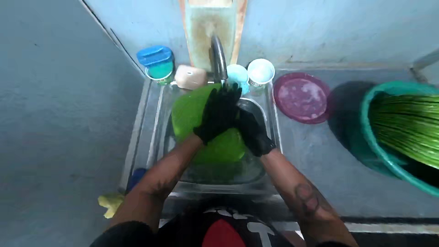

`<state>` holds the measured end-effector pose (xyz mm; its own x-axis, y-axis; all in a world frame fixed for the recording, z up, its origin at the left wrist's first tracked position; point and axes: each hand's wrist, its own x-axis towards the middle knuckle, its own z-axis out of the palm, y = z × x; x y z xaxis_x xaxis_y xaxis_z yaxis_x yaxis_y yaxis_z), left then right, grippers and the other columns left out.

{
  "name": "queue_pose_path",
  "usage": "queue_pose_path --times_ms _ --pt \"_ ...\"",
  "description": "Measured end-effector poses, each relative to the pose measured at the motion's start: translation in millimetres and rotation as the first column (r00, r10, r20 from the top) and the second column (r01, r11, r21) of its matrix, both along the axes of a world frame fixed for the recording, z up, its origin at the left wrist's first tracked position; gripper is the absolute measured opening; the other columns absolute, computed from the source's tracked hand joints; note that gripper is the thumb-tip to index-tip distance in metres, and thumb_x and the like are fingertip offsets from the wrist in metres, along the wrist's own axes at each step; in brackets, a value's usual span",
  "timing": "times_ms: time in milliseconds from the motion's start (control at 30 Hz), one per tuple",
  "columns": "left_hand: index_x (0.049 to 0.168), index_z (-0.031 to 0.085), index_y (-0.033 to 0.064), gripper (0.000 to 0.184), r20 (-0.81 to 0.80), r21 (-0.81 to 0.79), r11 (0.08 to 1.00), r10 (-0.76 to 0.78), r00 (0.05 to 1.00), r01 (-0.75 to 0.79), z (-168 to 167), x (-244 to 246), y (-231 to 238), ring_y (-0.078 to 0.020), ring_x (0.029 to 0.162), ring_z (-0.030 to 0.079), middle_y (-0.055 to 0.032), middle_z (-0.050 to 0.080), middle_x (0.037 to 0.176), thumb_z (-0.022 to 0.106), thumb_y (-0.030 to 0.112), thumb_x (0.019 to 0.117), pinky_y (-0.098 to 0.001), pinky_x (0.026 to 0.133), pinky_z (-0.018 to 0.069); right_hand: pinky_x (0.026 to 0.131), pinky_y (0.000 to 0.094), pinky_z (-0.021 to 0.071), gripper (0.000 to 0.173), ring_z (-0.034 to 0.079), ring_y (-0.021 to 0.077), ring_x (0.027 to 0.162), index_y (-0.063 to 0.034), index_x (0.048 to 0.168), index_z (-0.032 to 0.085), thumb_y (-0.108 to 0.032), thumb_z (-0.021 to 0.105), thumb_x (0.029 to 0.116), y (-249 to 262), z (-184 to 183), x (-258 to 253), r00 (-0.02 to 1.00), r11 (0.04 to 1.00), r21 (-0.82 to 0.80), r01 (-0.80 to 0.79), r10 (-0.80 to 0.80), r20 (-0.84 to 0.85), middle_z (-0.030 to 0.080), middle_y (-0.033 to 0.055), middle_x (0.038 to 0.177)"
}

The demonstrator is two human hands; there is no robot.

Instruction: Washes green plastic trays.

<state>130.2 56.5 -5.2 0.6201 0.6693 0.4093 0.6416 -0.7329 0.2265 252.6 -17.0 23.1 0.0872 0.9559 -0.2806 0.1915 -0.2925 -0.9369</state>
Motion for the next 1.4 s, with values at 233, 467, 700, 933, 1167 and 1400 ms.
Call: queue_pose_path --times_ms 233,467,700,933,1167,1400 --pt "0.151 0.044 -0.0005 0.056 0.032 -0.213 0.894 0.410 0.911 -0.395 -11 -3 37 -0.0446 0.130 0.054 -0.0285 0.053 0.143 0.038 0.033 0.1068 -0.0583 0.106 0.0438 0.085 0.0347 0.0593 0.074 0.067 0.0154 0.105 -0.0108 0.146 0.049 0.003 0.076 0.0782 -26 -10 44 0.968 0.977 -0.025 0.211 -0.212 -0.132 0.065 0.0118 0.126" --pt "0.157 0.043 0.0168 0.055 -0.045 0.080 0.988 -0.130 0.991 0.133 -13 38 19 -0.0333 0.147 0.041 -0.0084 0.046 0.158 0.040 0.039 0.1064 -0.0560 0.120 0.0292 0.087 0.0304 0.0578 0.055 0.066 0.0116 0.103 -0.0047 0.135 0.058 0.003 0.073 0.0830 -33 -23 33 0.974 0.981 0.007 0.194 -0.192 -0.122 0.067 0.0097 0.120" --pt "0.145 0.052 0.0122 0.053 0.304 -0.878 0.476 0.479 0.824 0.047 1 -35 28 -0.0166 0.119 0.063 -0.0107 0.064 0.133 0.035 0.048 0.1102 -0.0391 0.100 0.0534 0.077 0.0291 0.0613 0.045 0.069 0.0078 0.092 -0.0124 0.131 0.060 -0.010 0.067 0.0866 -61 -22 87 0.902 0.929 0.047 0.368 -0.344 -0.262 0.071 0.0001 0.108" --pt "0.135 0.055 0.0114 0.037 0.384 -0.914 0.212 0.729 0.566 0.346 1 -70 -21 -0.0103 0.088 0.067 -0.0037 0.068 0.106 0.050 0.035 0.1071 -0.0314 0.076 0.0592 0.121 0.0577 0.0285 0.079 0.034 0.0433 0.149 0.0061 0.158 0.026 -0.048 0.047 0.1041 4 -58 53 0.629 0.947 0.244 0.209 -0.321 0.708 0.035 0.0305 0.159" --pt "0.133 0.059 0.0106 0.041 0.342 -0.933 0.339 0.731 0.591 0.121 -31 -86 -47 -0.0107 0.090 0.062 -0.0052 0.066 0.108 0.045 0.041 0.1088 -0.0317 0.078 0.0554 0.126 0.0573 0.0184 0.069 0.022 0.0322 0.156 -0.0073 0.159 0.035 -0.042 0.053 0.1031 -3 -82 -77 0.672 0.823 0.408 -0.394 -0.045 0.739 0.028 0.0157 0.167" --pt "0.138 0.051 0.0165 0.041 0.421 -0.846 0.331 0.896 0.142 0.418 -34 -131 -40 -0.0178 0.104 0.067 -0.0046 0.067 0.118 0.041 0.043 0.1085 -0.0432 0.087 0.0582 0.121 0.0622 0.0257 0.063 0.030 0.0393 0.152 -0.0055 0.157 0.039 -0.037 0.050 0.1038 -12 -92 -1 0.568 0.833 0.376 -0.405 -0.093 0.818 0.037 0.0160 0.163"
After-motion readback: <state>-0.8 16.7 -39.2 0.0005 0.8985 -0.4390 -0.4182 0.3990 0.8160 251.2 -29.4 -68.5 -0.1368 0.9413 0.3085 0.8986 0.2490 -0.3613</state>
